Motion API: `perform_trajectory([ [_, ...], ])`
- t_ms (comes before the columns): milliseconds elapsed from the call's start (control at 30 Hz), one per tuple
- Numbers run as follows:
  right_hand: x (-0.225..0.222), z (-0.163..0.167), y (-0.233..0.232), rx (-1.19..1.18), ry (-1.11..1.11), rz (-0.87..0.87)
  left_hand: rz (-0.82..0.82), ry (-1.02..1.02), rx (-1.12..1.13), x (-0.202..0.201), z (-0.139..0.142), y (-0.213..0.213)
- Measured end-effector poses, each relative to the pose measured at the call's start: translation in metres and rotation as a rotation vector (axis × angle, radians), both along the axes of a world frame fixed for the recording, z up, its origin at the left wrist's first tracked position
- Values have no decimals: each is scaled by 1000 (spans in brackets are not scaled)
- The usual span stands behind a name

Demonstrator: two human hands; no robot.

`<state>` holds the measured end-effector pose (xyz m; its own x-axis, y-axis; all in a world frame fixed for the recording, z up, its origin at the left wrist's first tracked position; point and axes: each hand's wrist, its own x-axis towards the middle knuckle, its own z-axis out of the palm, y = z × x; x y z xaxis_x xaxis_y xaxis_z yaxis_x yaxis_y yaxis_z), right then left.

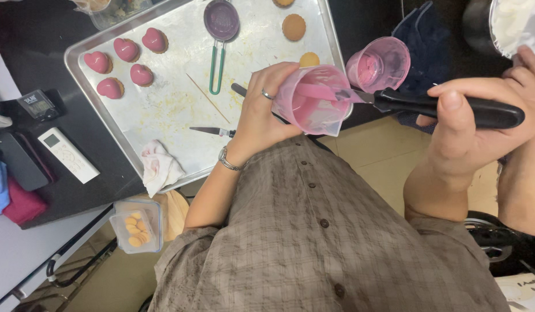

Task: The person holds a sieve over a pink cup and presses a pink frosting-like mixture through it using a spatula, scraping the sieve repeatedly. They then pour and scrape the strained mixture from the cup into a larger pink pitcher, carry the empty cup to a sink area, and place it there.

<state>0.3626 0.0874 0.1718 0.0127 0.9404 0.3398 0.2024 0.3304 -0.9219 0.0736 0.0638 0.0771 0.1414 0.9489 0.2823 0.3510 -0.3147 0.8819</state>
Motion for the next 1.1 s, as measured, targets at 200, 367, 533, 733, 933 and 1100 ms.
perform_trajectory([
  [200, 9, -4, 9, -60, 63, 72, -37, -75, -32, -1, -8, 3],
  [367, 16, -18, 25, -147, 302, 140, -88, -162, -42, -3, -10, 2],
  [533, 26, -33, 38, -218, 427, 161, -101, -218, -61, -3, -7, 2],
  [733, 41, -49, 42, -286, 533, 132, -106, -244, -106, -3, -4, 2],
  [933, 68, -56, 41, -329, 543, 103, -101, -225, -83, -5, -4, 2],
  [1100, 98, -66, 39, -355, 533, 95, -101, -196, -36, -6, -4, 2],
])
